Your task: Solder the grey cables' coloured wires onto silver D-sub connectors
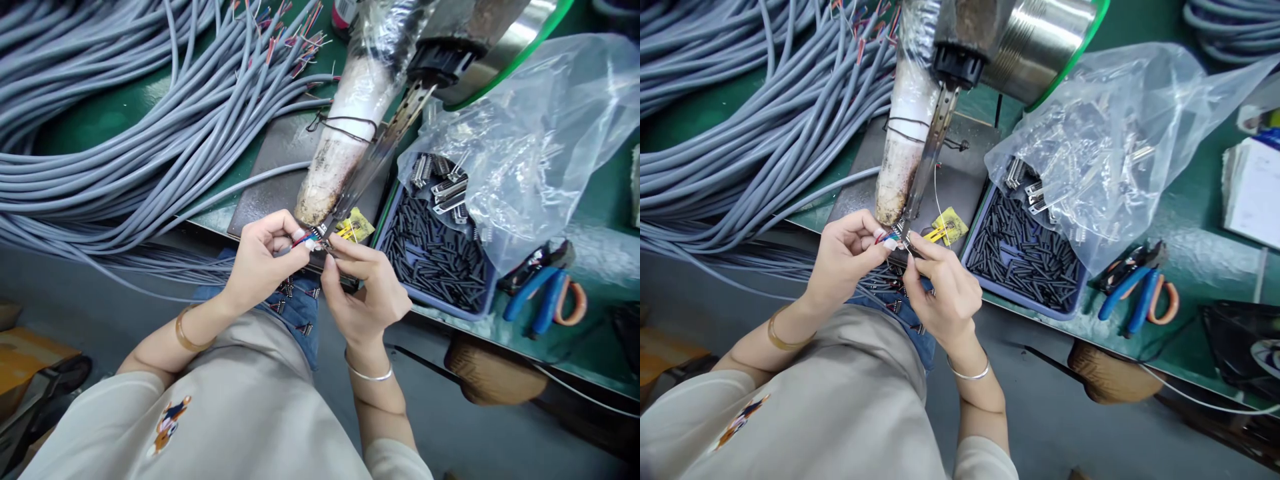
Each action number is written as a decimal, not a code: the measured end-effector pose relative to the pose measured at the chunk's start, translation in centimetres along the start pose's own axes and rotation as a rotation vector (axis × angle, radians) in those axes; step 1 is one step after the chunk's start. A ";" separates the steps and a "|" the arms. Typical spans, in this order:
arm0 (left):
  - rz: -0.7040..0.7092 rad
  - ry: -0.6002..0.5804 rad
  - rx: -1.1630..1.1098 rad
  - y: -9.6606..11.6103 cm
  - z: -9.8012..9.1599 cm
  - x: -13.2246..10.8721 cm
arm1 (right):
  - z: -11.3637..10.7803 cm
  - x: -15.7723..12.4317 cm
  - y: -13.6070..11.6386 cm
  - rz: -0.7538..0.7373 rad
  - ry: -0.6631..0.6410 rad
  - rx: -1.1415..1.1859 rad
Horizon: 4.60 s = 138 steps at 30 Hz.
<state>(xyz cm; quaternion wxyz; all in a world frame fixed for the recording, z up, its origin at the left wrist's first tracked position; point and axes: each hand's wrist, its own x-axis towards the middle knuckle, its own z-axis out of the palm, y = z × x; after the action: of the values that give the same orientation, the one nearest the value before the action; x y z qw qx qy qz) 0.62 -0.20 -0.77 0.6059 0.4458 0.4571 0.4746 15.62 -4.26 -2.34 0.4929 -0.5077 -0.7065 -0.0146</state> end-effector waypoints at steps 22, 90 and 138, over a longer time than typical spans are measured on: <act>-0.068 -0.002 0.010 0.2 -0.2 -0.6 | -0.1 -0.4 -0.4 0.003 -0.021 -0.005; -0.100 -0.017 -0.096 0.4 -0.1 0.1 | 0.5 -0.8 -0.2 0.034 0.011 -0.023; -0.063 -0.275 -0.151 -1.4 -2.1 -2.5 | -3.4 -0.9 0.1 -0.072 0.535 0.084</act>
<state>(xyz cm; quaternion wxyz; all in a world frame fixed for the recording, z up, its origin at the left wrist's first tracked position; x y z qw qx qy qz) -1.51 -2.60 -2.20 0.7092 0.4451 0.3467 0.4227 17.97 -6.62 -1.29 0.6819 -0.4396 -0.5685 -0.1364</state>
